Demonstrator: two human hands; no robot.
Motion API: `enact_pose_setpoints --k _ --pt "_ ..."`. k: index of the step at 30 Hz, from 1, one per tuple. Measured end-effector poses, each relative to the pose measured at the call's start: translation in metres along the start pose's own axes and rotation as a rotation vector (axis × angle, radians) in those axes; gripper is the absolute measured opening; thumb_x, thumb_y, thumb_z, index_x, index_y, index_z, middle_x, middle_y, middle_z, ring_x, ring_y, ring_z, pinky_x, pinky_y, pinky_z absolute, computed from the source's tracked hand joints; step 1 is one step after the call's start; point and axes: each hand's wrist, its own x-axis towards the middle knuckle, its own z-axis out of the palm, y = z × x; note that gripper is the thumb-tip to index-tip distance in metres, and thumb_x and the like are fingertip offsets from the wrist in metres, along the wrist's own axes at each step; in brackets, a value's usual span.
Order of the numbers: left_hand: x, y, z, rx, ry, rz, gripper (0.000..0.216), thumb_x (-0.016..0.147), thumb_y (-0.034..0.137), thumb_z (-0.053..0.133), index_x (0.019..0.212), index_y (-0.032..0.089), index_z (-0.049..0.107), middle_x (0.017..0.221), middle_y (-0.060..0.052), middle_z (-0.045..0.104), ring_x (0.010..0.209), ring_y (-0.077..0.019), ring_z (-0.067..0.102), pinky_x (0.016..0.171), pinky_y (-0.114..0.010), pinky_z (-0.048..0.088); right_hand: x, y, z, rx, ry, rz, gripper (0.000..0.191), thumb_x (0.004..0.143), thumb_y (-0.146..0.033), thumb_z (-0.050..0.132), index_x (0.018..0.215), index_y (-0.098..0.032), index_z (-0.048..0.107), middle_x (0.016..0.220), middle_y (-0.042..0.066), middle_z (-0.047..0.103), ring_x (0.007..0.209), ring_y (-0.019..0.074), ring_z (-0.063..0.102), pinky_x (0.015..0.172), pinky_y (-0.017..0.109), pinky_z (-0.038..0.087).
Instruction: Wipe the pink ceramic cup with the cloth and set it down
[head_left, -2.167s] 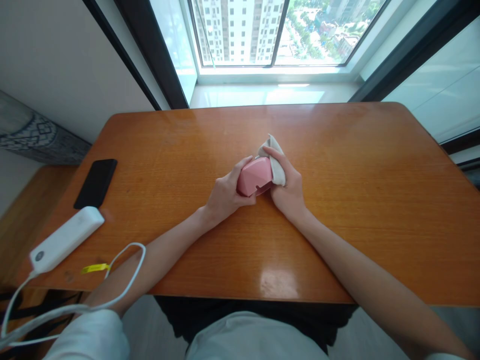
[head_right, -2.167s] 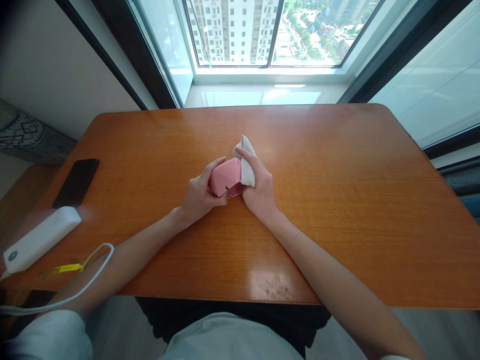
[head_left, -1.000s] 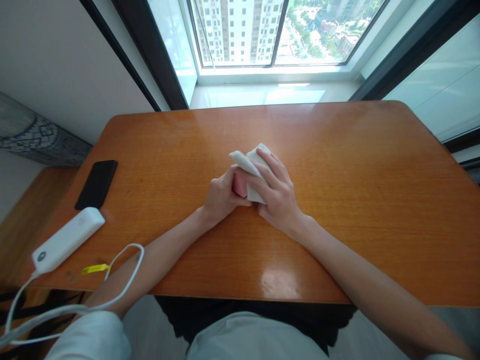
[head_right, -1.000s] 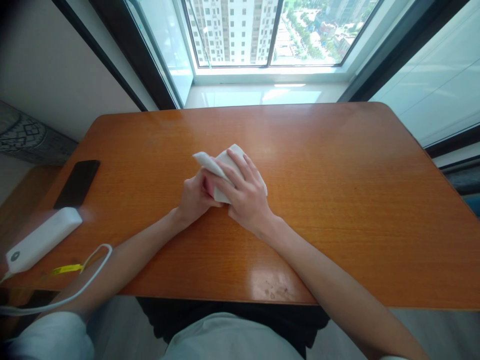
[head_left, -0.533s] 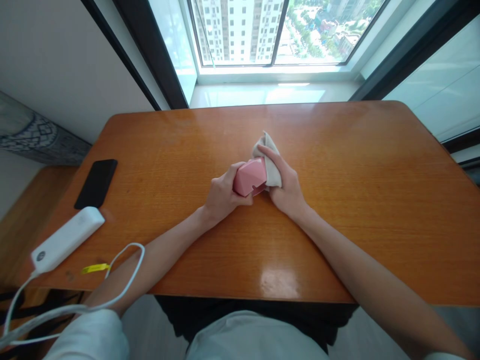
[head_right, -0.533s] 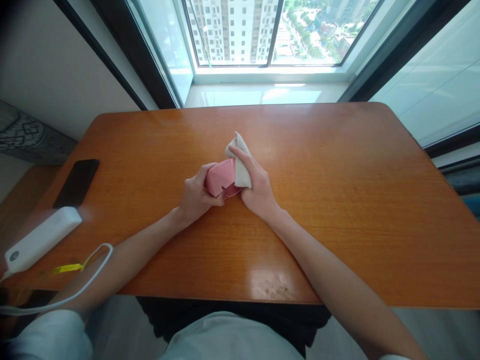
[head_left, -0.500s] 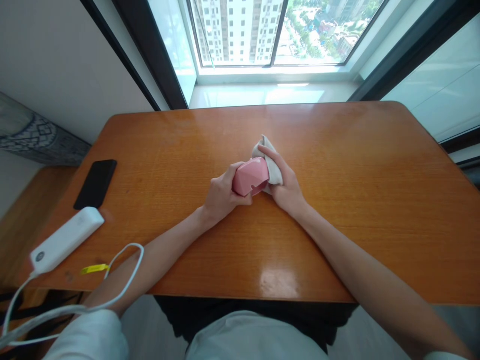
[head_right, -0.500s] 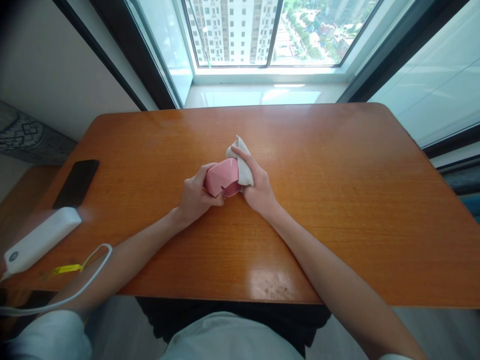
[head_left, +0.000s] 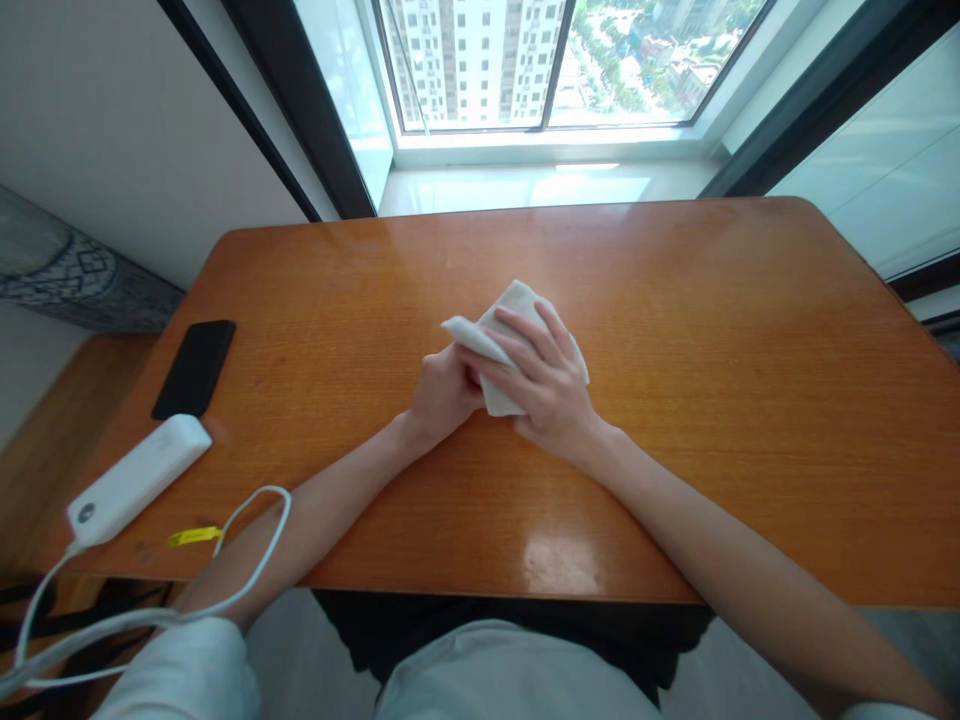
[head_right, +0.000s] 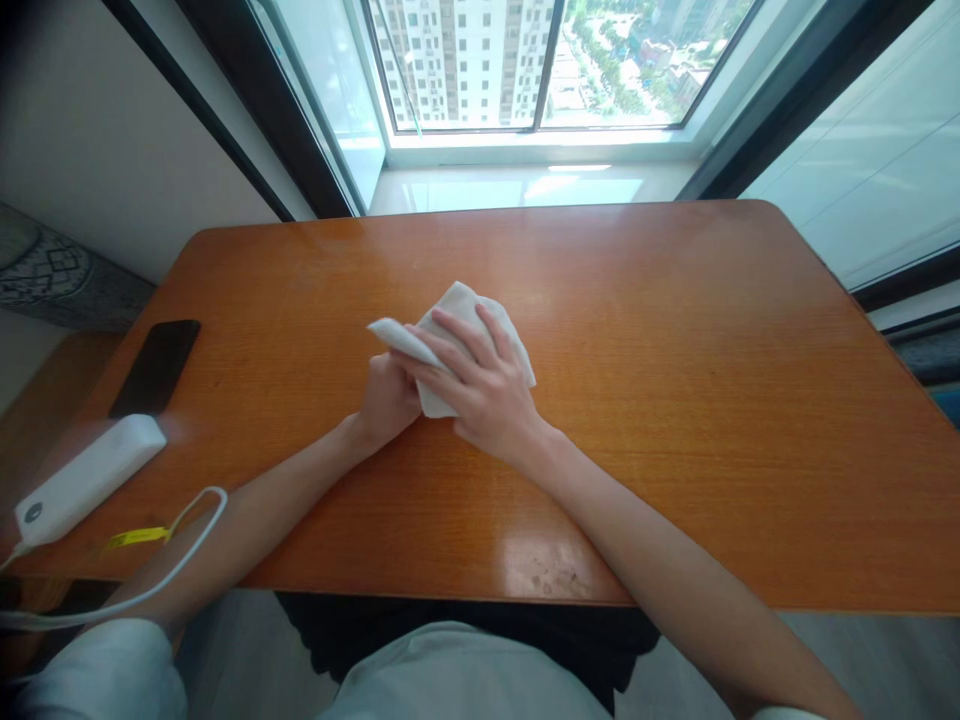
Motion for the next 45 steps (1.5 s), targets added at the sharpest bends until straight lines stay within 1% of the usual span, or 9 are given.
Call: enact_pose_setpoints --k 4,7,18,23,26,29,35,39,45 --pt "0.002 0.012 -0.003 0.079 0.071 -0.004 0.07 0.076 0.03 0.087 0.14 0.026 0.059 0.113 -0.002 0.085 0.084 -0.0198 0.08 0.071 -0.028 0.061 -0.006 0.028 -0.002 0.335 0.097 0.412 0.079 0.092 -0.012 0.064 0.167 -0.033 0.057 0.158 0.005 0.073 0.142 0.0339 0.071 0.123 0.059 0.059" --pt "0.003 0.014 -0.004 0.08 0.072 -0.019 0.07 0.074 0.024 0.084 0.14 0.026 0.06 0.114 -0.001 0.086 0.084 -0.0179 0.079 0.073 -0.025 0.058 -0.009 0.04 0.001 0.521 0.085 0.554 0.076 0.089 -0.015 0.068 0.162 -0.031 0.061 0.145 0.004 0.08 0.126 0.0313 0.077 0.114 0.053 0.064" --pt "0.004 0.009 -0.002 0.002 0.043 0.005 0.068 0.081 0.026 0.082 0.143 0.027 0.057 0.115 -0.002 0.082 0.084 -0.0168 0.075 0.076 -0.025 0.055 -0.012 0.037 0.004 0.506 0.134 0.542 0.072 0.089 -0.018 0.068 0.16 -0.032 0.061 0.147 0.004 0.078 0.123 0.0293 0.078 0.111 0.05 0.064" --pt "0.005 0.007 -0.001 -0.098 -0.006 0.006 0.066 0.086 0.023 0.079 0.146 0.026 0.051 0.12 -0.004 0.078 0.087 -0.0154 0.072 0.077 -0.025 0.054 -0.013 0.034 0.006 0.407 0.156 0.526 0.09 0.095 -0.03 0.069 0.177 -0.033 0.033 0.16 0.009 0.068 0.133 0.0337 0.073 0.112 0.055 0.063" --pt "0.005 0.007 -0.001 -0.115 -0.007 -0.01 0.066 0.086 0.023 0.079 0.146 0.026 0.051 0.118 -0.003 0.077 0.084 -0.0144 0.07 0.075 -0.025 0.052 -0.014 0.032 0.01 0.378 0.17 0.592 0.105 0.092 -0.035 0.074 0.18 -0.032 0.017 0.148 0.012 0.073 0.117 0.0336 0.077 0.103 0.057 0.067" --pt "0.005 0.008 -0.001 -0.114 -0.012 -0.015 0.066 0.087 0.024 0.079 0.146 0.027 0.05 0.12 -0.004 0.078 0.085 -0.0146 0.07 0.076 -0.025 0.052 -0.015 0.031 0.013 0.283 0.197 0.68 0.095 0.088 -0.036 0.078 0.172 -0.03 0.032 0.144 0.014 0.074 0.112 0.0342 0.076 0.102 0.059 0.065" --pt "0.004 0.009 -0.001 -0.086 -0.016 0.004 0.063 0.093 0.031 0.08 0.147 0.027 0.047 0.131 -0.008 0.076 0.104 -0.0207 0.075 0.09 -0.032 0.057 -0.012 0.028 0.013 0.126 0.187 0.794 0.033 0.093 -0.042 0.072 0.122 -0.026 0.068 0.113 0.01 0.081 0.101 0.034 0.073 0.096 0.054 0.061" --pt "0.004 0.003 -0.001 -0.094 -0.043 0.038 0.061 0.1 0.042 0.076 0.149 0.026 0.043 0.141 -0.014 0.07 0.119 -0.0267 0.073 0.101 -0.04 0.06 -0.011 0.023 0.008 0.214 0.201 0.8 0.029 0.098 -0.043 0.069 0.122 -0.027 0.07 0.102 0.004 0.082 0.084 0.0263 0.072 0.08 0.042 0.059" --pt "0.003 -0.003 0.007 -0.041 -0.094 0.221 0.073 0.107 0.055 0.07 0.158 0.023 0.029 0.156 -0.025 0.058 0.145 -0.0389 0.064 0.12 -0.059 0.056 -0.014 0.021 0.006 0.177 0.34 0.64 0.036 0.102 -0.031 0.062 0.137 -0.03 0.069 0.123 0.004 0.084 0.104 0.0264 0.079 0.095 0.044 0.064"
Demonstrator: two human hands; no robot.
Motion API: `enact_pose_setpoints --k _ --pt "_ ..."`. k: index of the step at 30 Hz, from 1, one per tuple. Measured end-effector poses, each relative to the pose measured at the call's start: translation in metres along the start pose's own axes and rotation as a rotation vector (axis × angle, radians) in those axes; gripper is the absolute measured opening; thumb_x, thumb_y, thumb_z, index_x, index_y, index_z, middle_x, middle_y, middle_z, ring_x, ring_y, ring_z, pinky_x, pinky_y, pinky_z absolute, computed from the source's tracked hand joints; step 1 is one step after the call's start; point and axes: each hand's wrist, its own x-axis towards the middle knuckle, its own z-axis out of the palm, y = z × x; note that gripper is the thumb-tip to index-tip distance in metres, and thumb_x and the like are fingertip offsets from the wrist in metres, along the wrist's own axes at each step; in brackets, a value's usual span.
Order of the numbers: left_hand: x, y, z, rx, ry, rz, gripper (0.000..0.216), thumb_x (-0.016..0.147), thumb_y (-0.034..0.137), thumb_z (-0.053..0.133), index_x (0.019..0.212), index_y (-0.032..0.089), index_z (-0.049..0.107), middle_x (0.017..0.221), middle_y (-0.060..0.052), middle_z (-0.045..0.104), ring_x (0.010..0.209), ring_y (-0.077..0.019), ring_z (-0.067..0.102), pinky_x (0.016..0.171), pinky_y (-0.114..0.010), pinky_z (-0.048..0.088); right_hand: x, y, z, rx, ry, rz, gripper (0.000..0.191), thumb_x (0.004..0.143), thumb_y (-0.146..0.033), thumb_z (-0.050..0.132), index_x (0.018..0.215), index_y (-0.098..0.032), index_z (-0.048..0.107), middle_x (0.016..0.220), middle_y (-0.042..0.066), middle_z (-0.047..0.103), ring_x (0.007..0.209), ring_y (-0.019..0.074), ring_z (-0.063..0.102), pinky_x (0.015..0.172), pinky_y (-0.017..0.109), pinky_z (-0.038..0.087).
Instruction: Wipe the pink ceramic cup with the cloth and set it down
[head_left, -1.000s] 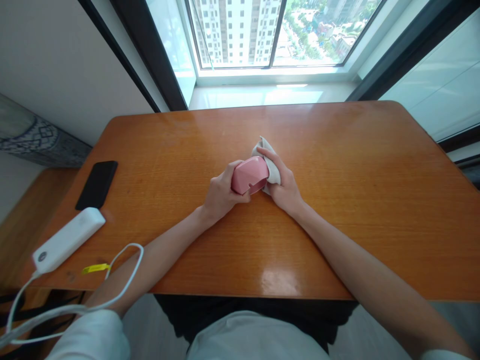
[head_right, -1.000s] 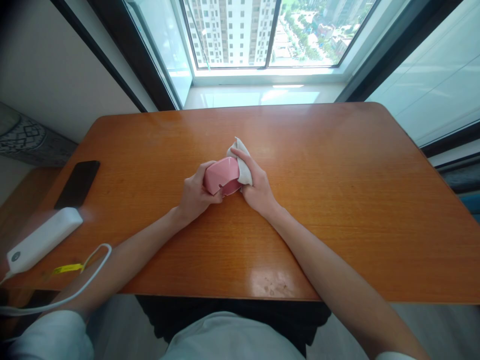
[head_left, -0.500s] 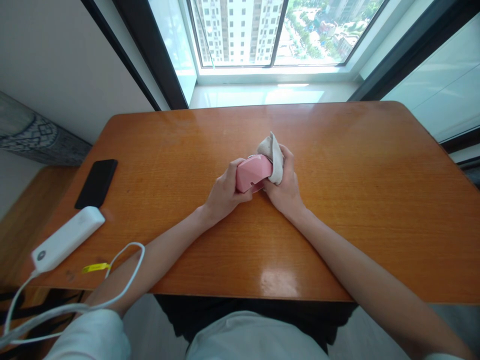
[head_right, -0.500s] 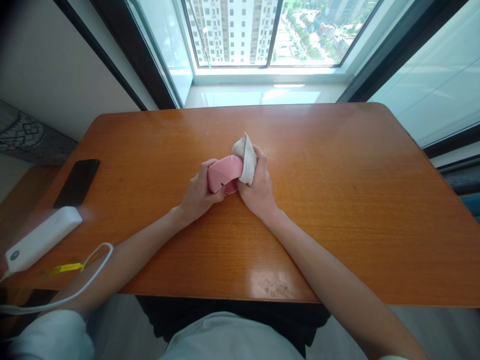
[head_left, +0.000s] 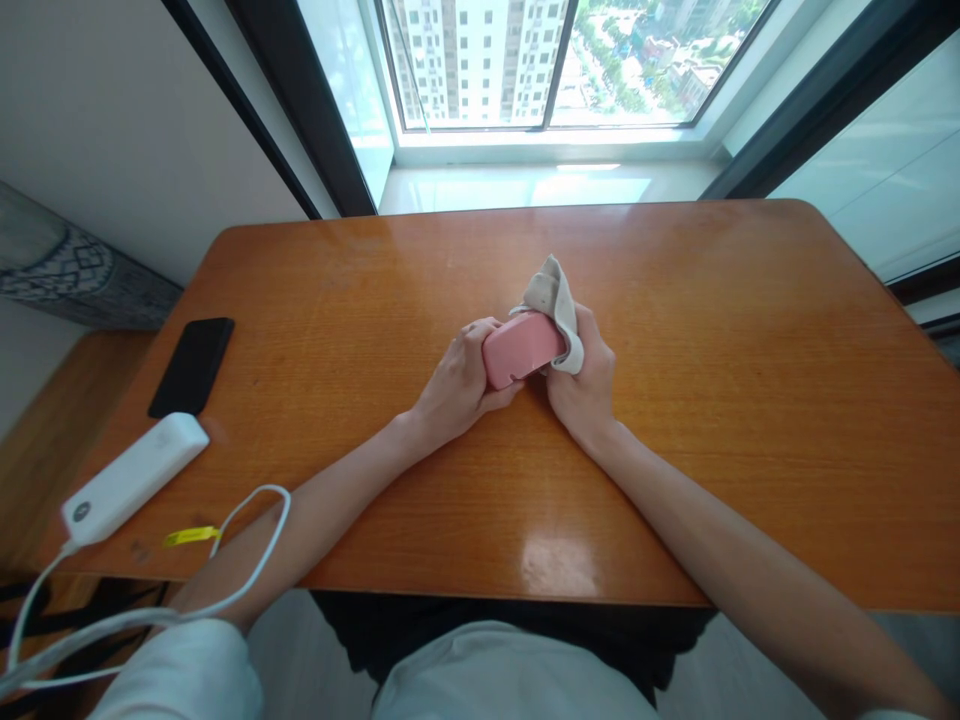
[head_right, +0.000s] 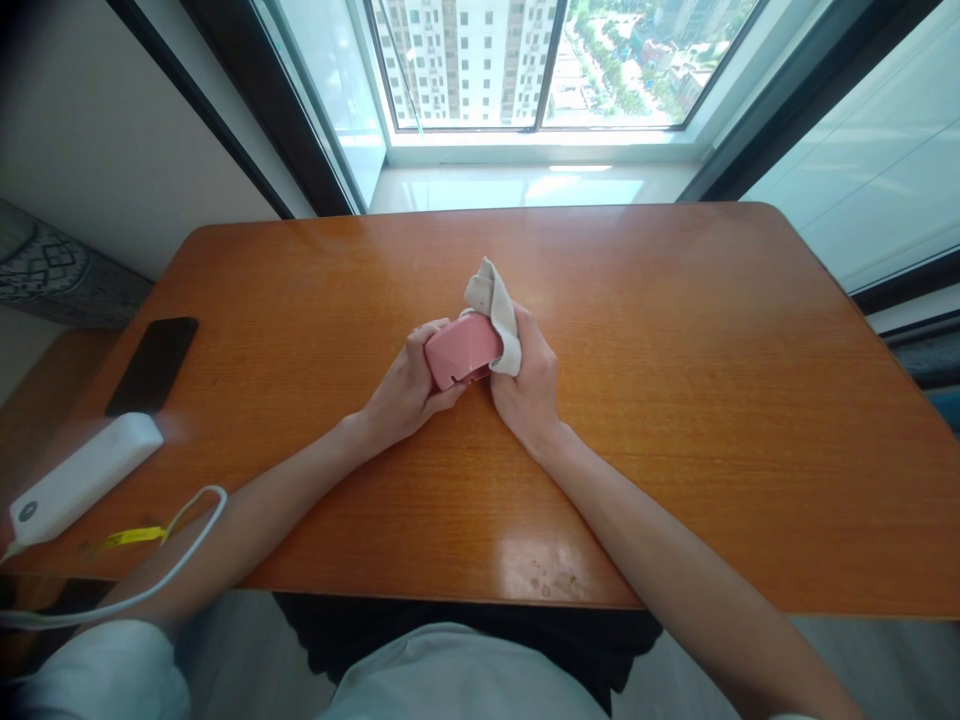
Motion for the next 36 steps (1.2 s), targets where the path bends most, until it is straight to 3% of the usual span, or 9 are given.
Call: enact_pose_setpoints --k 5,9,13,20,24,27,30,33,36 --pt "-0.003 -0.003 0.006 0.092 -0.069 0.0 0.08 0.109 0.052 0.067 0.167 0.02 0.021 0.166 -0.029 0.052 0.167 -0.0458 0.044 0.131 -0.069 0.045 0.003 -0.003 -0.003 -0.047 0.044 -0.176 0.042 0.108 -0.03 0.059 0.15 -0.033 0.067 0.15 0.008 0.077 0.14 0.0341 0.073 0.121 0.059 0.058" --pt "-0.001 -0.003 0.007 0.129 -0.064 -0.097 0.071 0.108 0.049 0.069 0.161 0.017 0.035 0.167 -0.029 0.054 0.168 -0.0448 0.044 0.134 -0.071 0.041 0.003 -0.009 -0.007 -0.079 -0.014 -0.302 0.046 0.112 -0.033 0.056 0.156 -0.036 0.066 0.165 0.006 0.067 0.163 0.0384 0.054 0.137 0.07 0.043" --pt "0.004 0.001 0.004 0.081 -0.008 -0.198 0.05 0.1 0.039 0.078 0.141 0.019 0.056 0.149 -0.021 0.07 0.149 -0.0391 0.064 0.128 -0.063 0.05 0.002 -0.013 -0.008 -0.138 -0.108 -0.368 0.041 0.11 -0.036 0.063 0.148 -0.043 0.073 0.165 -0.001 0.067 0.166 0.0397 0.05 0.138 0.073 0.041" --pt "0.0 0.008 -0.005 0.037 0.204 -0.051 0.045 0.092 0.034 0.083 0.129 0.023 0.062 0.127 -0.01 0.077 0.122 -0.0289 0.075 0.107 -0.047 0.064 0.004 -0.016 -0.005 -0.134 -0.18 -0.438 0.039 0.108 -0.037 0.069 0.146 -0.046 0.076 0.161 -0.004 0.071 0.162 0.0404 0.055 0.14 0.073 0.039" --pt "0.0 0.003 -0.006 -0.039 0.169 -0.092 0.027 0.093 0.03 0.082 0.114 0.023 0.066 0.108 -0.005 0.079 0.103 -0.0247 0.077 0.095 -0.042 0.065 0.003 -0.018 -0.006 -0.147 -0.233 -0.428 0.053 0.108 -0.031 0.066 0.158 -0.049 0.065 0.166 -0.007 0.067 0.166 0.04 0.051 0.142 0.074 0.035" --pt "0.002 -0.001 -0.007 -0.143 0.159 -0.127 0.032 0.095 0.039 0.084 0.117 0.023 0.066 0.098 -0.002 0.077 0.089 -0.0222 0.076 0.087 -0.042 0.066 0.003 -0.018 -0.006 -0.142 -0.229 -0.455 0.068 0.109 -0.028 0.062 0.172 -0.047 0.048 0.169 -0.004 0.065 0.166 0.0386 0.051 0.141 0.071 0.038" --pt "0.002 0.001 -0.007 -0.202 0.151 -0.152 0.055 0.095 0.054 0.085 0.136 0.026 0.061 0.117 -0.006 0.077 0.099 -0.0257 0.08 0.089 -0.048 0.069 0.004 -0.019 -0.007 -0.124 -0.223 -0.504 0.074 0.108 -0.028 0.065 0.176 -0.044 0.041 0.17 -0.002 0.064 0.165 0.0377 0.053 0.14 0.07 0.041" --pt "-0.002 0.005 -0.007 -0.187 0.164 -0.156 0.071 0.095 0.064 0.083 0.148 0.03 0.051 0.143 -0.012 0.07 0.123 -0.0326 0.079 0.094 -0.056 0.073 0.004 -0.021 -0.008 -0.131 -0.333 -0.533 0.061 0.107 -0.028 0.065 0.164 -0.046 0.057 0.171 -0.006 0.063 0.169 0.0374 0.048 0.142 0.072 0.037" --pt "-0.007 0.01 -0.007 -0.176 0.144 -0.166 0.077 0.093 0.069 0.082 0.149 0.031 0.046 0.143 -0.011 0.069 0.122 -0.0328 0.081 0.095 -0.057 0.075 0.002 -0.023 -0.008 -0.143 -0.403 -0.553 0.048 0.108 -0.028 0.063 0.151 -0.048 0.07 0.167 -0.009 0.066 0.17 0.0355 0.046 0.144 0.071 0.033"
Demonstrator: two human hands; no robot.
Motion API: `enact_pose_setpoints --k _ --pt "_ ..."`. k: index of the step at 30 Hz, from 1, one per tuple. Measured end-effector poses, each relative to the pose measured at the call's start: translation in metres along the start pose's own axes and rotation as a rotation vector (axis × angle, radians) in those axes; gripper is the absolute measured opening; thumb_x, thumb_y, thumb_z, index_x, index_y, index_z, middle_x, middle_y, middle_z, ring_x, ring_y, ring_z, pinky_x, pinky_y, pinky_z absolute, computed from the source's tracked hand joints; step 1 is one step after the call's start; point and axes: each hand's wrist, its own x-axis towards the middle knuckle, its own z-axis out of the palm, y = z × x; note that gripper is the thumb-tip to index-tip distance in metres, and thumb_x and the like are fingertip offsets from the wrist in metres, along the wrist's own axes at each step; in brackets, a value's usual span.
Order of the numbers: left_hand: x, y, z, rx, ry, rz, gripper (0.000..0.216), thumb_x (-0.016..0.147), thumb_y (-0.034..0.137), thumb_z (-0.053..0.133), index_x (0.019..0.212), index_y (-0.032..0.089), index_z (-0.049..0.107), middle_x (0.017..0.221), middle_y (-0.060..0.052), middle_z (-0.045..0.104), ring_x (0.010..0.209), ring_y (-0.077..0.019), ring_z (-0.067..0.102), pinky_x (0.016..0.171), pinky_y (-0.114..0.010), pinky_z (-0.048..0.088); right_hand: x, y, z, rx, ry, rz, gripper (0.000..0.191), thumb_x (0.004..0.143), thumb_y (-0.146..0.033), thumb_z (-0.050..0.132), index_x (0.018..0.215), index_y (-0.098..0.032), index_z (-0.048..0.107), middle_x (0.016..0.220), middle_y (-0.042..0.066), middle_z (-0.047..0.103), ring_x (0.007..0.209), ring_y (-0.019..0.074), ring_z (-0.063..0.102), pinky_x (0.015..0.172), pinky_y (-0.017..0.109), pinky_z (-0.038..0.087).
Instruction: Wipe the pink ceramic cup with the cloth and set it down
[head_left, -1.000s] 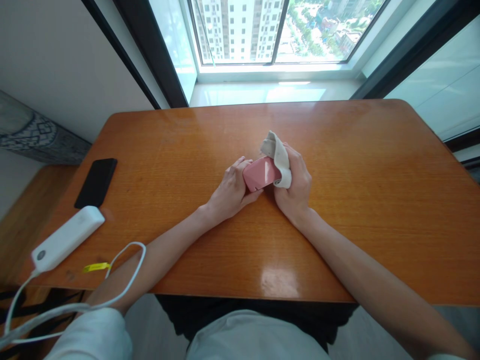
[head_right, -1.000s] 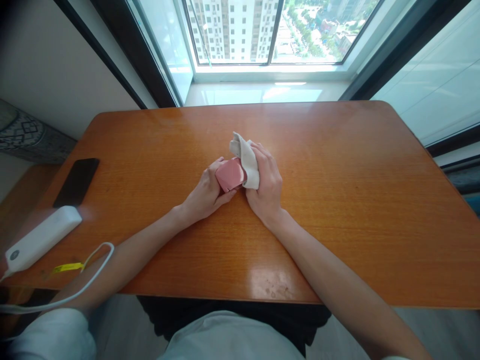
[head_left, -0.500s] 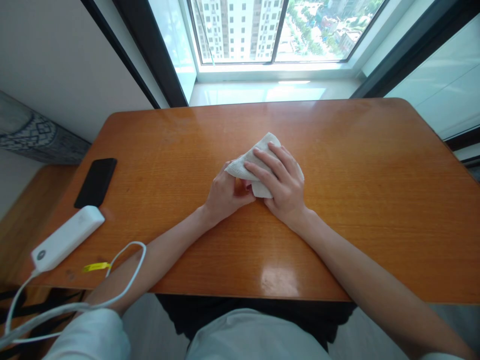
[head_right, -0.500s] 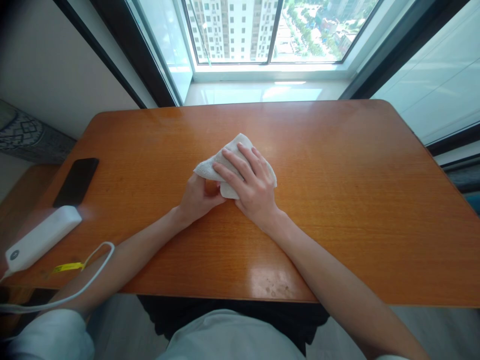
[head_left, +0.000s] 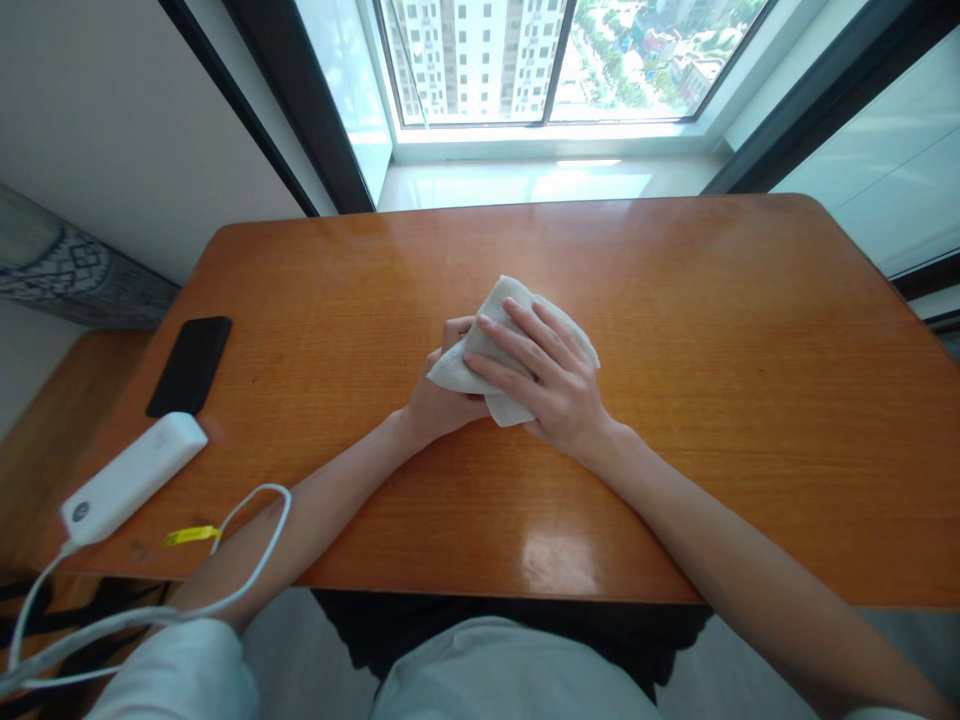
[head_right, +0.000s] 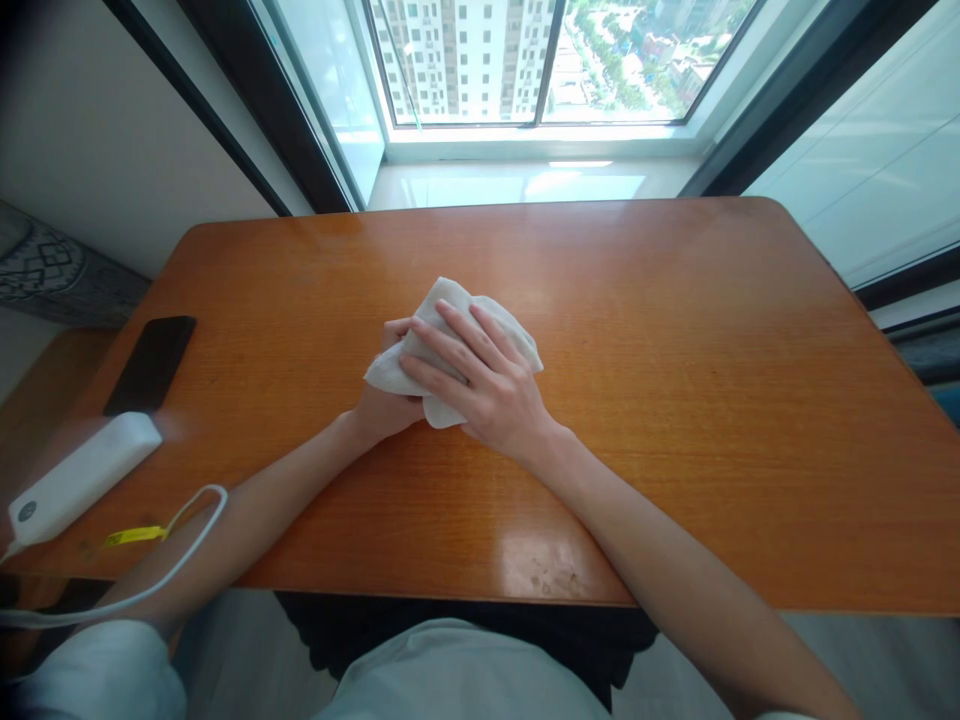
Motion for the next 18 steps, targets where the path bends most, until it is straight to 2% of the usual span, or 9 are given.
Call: enact_pose_setpoints --k 3,6,9,12,15,18 --pt "0.0 0.003 -0.002 0.022 -0.025 0.001 0.073 0.091 0.068 0.084 0.145 0.031 0.051 0.135 -0.007 0.074 0.117 -0.0315 0.083 0.097 -0.056 0.076 -0.001 0.0 0.001 -0.002 0.034 -0.03 0.047 0.109 -0.027 0.061 0.15 -0.049 0.071 0.166 -0.009 0.067 0.17 0.0345 0.046 0.143 0.07 0.035" --pt "0.003 0.002 -0.004 0.041 -0.028 -0.024 0.059 0.093 0.066 0.083 0.135 0.03 0.06 0.126 -0.004 0.077 0.113 -0.0296 0.083 0.097 -0.055 0.075 0.001 -0.001 0.002 0.027 0.079 0.004 0.048 0.108 -0.029 0.065 0.152 -0.049 0.069 0.167 -0.007 0.066 0.169 0.0371 0.048 0.141 0.073 0.038" --pt "0.007 0.0 -0.004 0.049 -0.019 -0.07 0.054 0.09 0.066 0.086 0.12 0.026 0.064 0.107 -0.001 0.078 0.094 -0.0255 0.082 0.08 -0.047 0.074 0.004 -0.002 0.002 0.068 0.132 0.118 0.044 0.106 -0.031 0.071 0.147 -0.046 0.072 0.166 -0.003 0.066 0.167 0.0385 0.051 0.139 0.071 0.043" --pt "0.011 0.003 -0.003 0.069 -0.011 -0.085 0.057 0.083 0.055 0.094 0.12 0.024 0.064 0.096 0.001 0.078 0.08 -0.0202 0.077 0.071 -0.037 0.067 0.005 0.0 0.004 0.137 0.197 0.222 0.046 0.105 -0.028 0.069 0.149 -0.039 0.071 0.167 0.003 0.065 0.163 0.0362 0.055 0.137 0.063 0.047" --pt "0.013 0.01 -0.004 0.075 0.026 -0.087 0.058 0.08 0.048 0.096 0.125 0.026 0.065 0.105 0.0 0.083 0.085 -0.0187 0.078 0.077 -0.032 0.063 0.002 0.012 0.011 0.256 0.277 0.397 0.051 0.099 -0.023 0.066 0.149 -0.031 0.069 0.153 0.007 0.076 0.142 0.0323 0.072 0.124 0.056 0.059" --pt "0.014 0.016 -0.006 0.093 0.03 -0.089 0.058 0.08 0.05 0.096 0.123 0.026 0.066 0.108 -0.002 0.084 0.086 -0.0185 0.078 0.076 -0.03 0.06 -0.003 0.028 0.019 0.372 0.269 0.59 0.04 0.091 -0.025 0.07 0.131 -0.024 0.076 0.123 0.007 0.087 0.111 0.0296 0.081 0.103 0.049 0.068"
